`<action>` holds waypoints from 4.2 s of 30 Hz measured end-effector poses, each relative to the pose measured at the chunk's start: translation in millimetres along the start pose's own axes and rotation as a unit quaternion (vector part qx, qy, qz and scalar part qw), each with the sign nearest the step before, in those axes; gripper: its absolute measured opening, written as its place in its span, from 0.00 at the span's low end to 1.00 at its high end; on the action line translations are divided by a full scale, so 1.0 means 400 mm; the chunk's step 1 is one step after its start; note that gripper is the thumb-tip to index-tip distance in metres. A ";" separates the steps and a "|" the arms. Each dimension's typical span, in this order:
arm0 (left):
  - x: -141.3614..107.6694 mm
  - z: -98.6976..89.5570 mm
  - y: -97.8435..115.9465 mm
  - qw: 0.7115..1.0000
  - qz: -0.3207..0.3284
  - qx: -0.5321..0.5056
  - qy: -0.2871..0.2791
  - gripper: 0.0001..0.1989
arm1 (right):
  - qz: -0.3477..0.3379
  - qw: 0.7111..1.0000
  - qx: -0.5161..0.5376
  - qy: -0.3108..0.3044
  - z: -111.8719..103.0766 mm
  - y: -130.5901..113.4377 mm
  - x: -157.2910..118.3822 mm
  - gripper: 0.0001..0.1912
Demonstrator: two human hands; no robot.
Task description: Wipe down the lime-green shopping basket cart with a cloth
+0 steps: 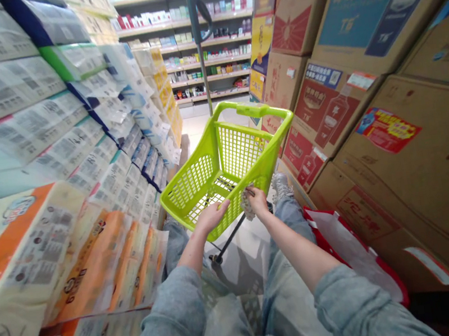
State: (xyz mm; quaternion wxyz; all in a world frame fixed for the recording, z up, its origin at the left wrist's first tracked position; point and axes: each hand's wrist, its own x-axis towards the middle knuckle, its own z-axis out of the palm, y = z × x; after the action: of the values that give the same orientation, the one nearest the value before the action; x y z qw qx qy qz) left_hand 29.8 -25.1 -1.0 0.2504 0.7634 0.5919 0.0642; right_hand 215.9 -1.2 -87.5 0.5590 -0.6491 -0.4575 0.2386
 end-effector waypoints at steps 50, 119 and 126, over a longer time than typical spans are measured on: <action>-0.034 0.057 0.082 0.997 0.031 -0.062 0.029 0.31 | 0.075 0.988 0.135 0.024 -0.034 0.015 -0.181 0.18; -0.047 0.042 0.073 0.992 0.001 -0.117 0.038 0.39 | 0.000 0.984 0.062 -0.168 -0.060 -0.036 -0.200 0.12; -0.101 0.019 0.043 0.991 0.051 0.116 0.042 0.32 | 0.054 0.983 0.104 -0.145 -0.044 0.003 -0.220 0.10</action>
State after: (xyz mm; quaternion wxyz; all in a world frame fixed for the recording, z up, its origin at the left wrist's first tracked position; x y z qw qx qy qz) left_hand 36.1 -68.2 8.4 0.1317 0.8129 0.5660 0.0395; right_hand 189.6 -85.8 -102.0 0.5377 -0.5697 -0.4707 0.4059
